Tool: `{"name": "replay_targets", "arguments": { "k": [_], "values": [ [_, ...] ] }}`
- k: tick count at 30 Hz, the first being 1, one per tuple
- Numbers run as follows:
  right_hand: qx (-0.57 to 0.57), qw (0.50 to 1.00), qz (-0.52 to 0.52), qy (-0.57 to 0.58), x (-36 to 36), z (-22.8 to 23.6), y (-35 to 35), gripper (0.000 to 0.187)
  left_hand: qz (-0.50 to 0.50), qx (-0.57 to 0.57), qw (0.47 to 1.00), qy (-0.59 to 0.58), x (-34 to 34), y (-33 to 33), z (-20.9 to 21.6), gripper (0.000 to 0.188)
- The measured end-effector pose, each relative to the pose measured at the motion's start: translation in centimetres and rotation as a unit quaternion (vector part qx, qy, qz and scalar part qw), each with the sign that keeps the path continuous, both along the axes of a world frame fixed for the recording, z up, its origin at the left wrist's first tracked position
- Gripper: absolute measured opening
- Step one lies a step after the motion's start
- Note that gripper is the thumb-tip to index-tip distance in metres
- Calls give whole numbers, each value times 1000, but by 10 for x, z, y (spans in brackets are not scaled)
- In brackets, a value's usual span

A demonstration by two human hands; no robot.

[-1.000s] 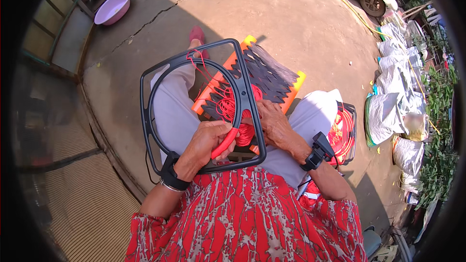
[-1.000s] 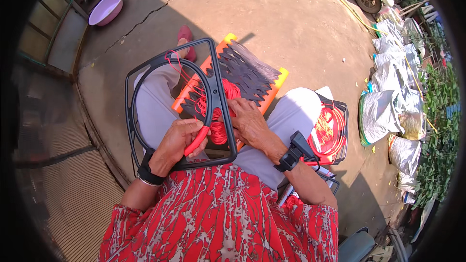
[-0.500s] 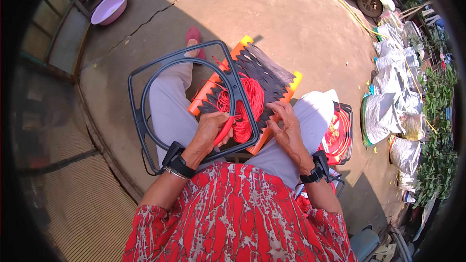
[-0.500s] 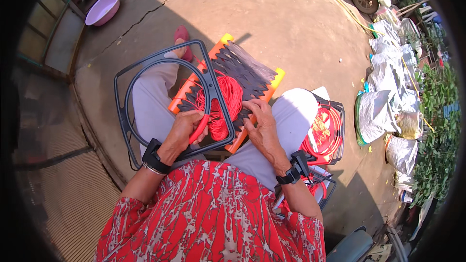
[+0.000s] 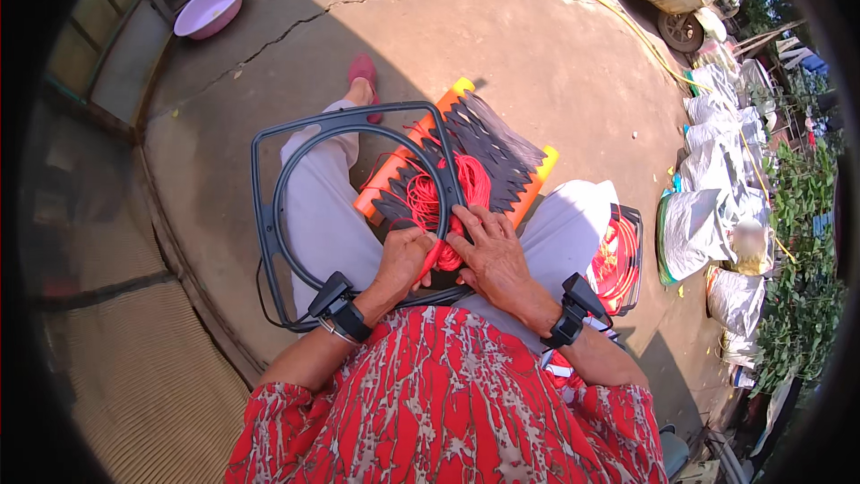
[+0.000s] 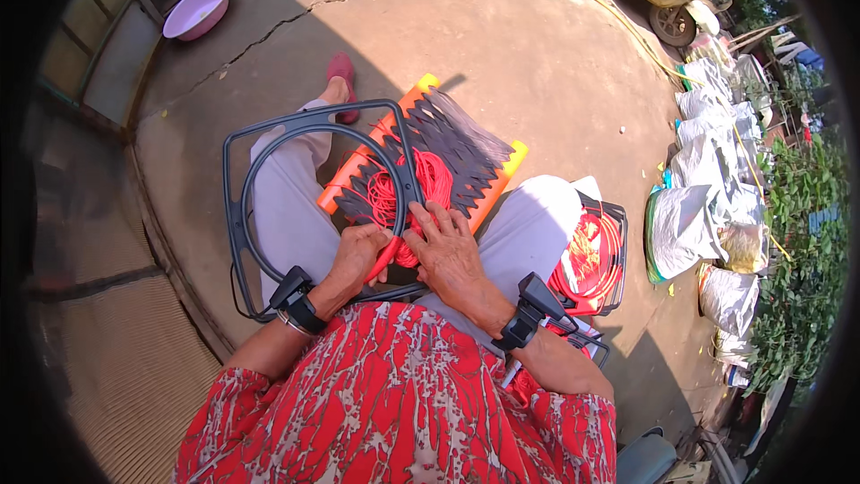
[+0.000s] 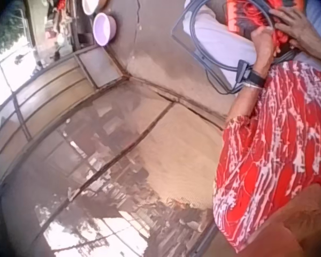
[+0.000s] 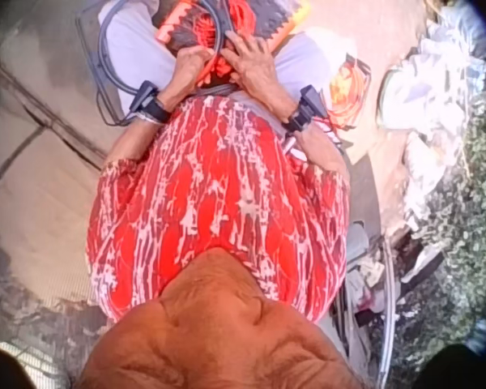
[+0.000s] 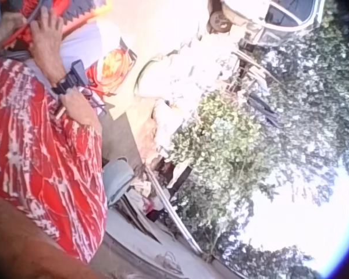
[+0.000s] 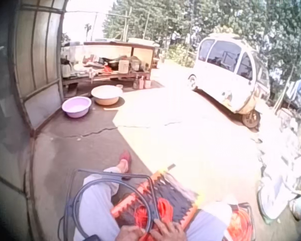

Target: Wrapping a bundle of red cord around a black plastic frame, likely as part of furniture assembly.

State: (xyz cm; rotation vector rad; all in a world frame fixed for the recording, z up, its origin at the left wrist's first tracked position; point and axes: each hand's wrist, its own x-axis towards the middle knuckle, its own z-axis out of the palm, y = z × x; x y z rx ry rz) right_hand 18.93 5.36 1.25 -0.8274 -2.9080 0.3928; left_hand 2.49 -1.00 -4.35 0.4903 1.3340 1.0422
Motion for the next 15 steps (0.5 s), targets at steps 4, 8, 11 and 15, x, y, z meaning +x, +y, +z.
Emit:
{"name": "replay_targets", "arguments": {
  "k": [4, 8, 11, 15],
  "values": [
    [48, 999, 15, -5, -5, -9, 5, 48, 12, 8, 1000, -12, 0, 4, 3, 26],
    [22, 996, 55, 61, 1, -25, 14, 38, 47, 7, 999, 3, -2, 7, 2, 28],
    [-125, 976, 38, 174, 15, -26, 20, 35, 48, 8, 999, -16, -4, 9, 4, 27],
    [-585, 669, -222, 401, 5, 16, 12, 23, 37, 8, 998, -51, -6, 7, 7, 26]
  ]
}}
